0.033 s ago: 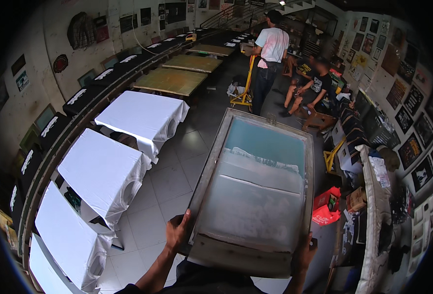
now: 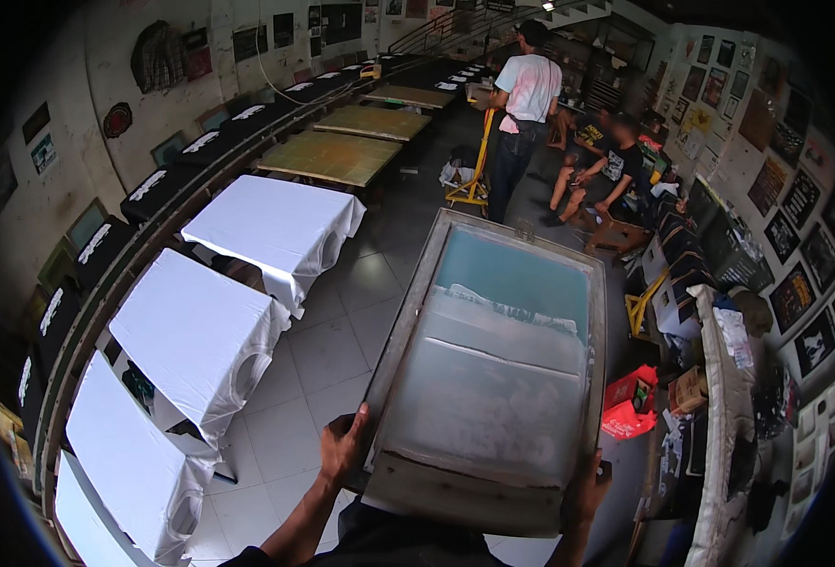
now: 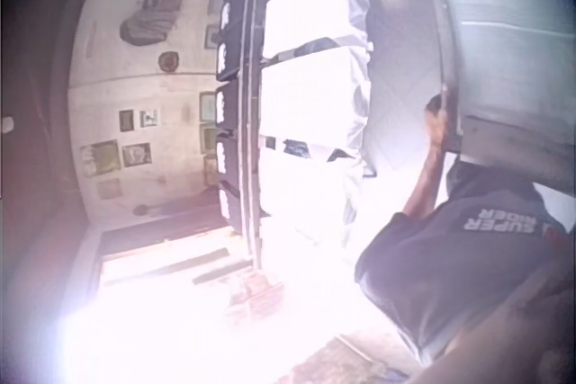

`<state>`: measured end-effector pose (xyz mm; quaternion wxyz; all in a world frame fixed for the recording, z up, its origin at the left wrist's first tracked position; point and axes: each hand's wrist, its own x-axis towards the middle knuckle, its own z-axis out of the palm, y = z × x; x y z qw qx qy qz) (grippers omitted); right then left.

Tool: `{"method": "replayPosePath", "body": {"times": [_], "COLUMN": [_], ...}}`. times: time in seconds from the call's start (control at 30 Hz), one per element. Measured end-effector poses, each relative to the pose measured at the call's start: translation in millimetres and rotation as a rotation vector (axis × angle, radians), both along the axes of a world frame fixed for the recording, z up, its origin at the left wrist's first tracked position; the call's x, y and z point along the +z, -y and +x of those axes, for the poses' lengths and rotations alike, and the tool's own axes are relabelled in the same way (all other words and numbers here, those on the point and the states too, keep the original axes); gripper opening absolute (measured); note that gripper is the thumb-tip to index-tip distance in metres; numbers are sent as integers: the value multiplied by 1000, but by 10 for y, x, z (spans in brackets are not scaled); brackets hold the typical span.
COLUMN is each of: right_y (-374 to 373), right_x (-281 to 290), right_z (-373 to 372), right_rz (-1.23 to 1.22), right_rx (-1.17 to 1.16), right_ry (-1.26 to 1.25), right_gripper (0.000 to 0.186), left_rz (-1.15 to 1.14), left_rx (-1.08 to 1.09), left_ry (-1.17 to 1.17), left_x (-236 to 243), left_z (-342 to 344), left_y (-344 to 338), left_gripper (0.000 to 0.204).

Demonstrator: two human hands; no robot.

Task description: The person operates a manual screen printing press, repeatedly pulling a squeegee across a screen to transfer white ink onto black t-shirts. The person adjusts the screen and t-shirts between prints and moves along the line of garments.

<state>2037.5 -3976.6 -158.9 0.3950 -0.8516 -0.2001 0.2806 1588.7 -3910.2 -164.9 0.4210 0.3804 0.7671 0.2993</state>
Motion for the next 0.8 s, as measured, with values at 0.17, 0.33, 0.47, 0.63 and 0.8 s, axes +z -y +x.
{"method": "replayPosePath", "body": {"times": [0.17, 0.33, 0.47, 0.63, 0.8], "right_y": [-925, -1663, -2342, -3442, -4795], "right_x": [-297, -477, -783, -1365, -1707], "right_z": [-117, -216, -138, 58, 210], "right_rz": [21, -18, -5, -70, -141], "right_rx": [-26, 27, 43, 37, 199], "right_ry": [-98, -57, -89, -139, -72], "right_gripper": [62, 61, 59, 57, 57], "left_rz": [-112, -98, -79, -86, -53], "left_rx": [-19, 3, 6, 62, 165], "left_ry": [-1, -34, -13, -76, -103], "left_x": [-186, -519, -836, -1235, -1421], "left_z": [-85, -101, -28, 145, 296], "left_y": [-962, -1557, -2104, -2990, -3839], "left_gripper": [82, 83, 81, 80, 82]}}
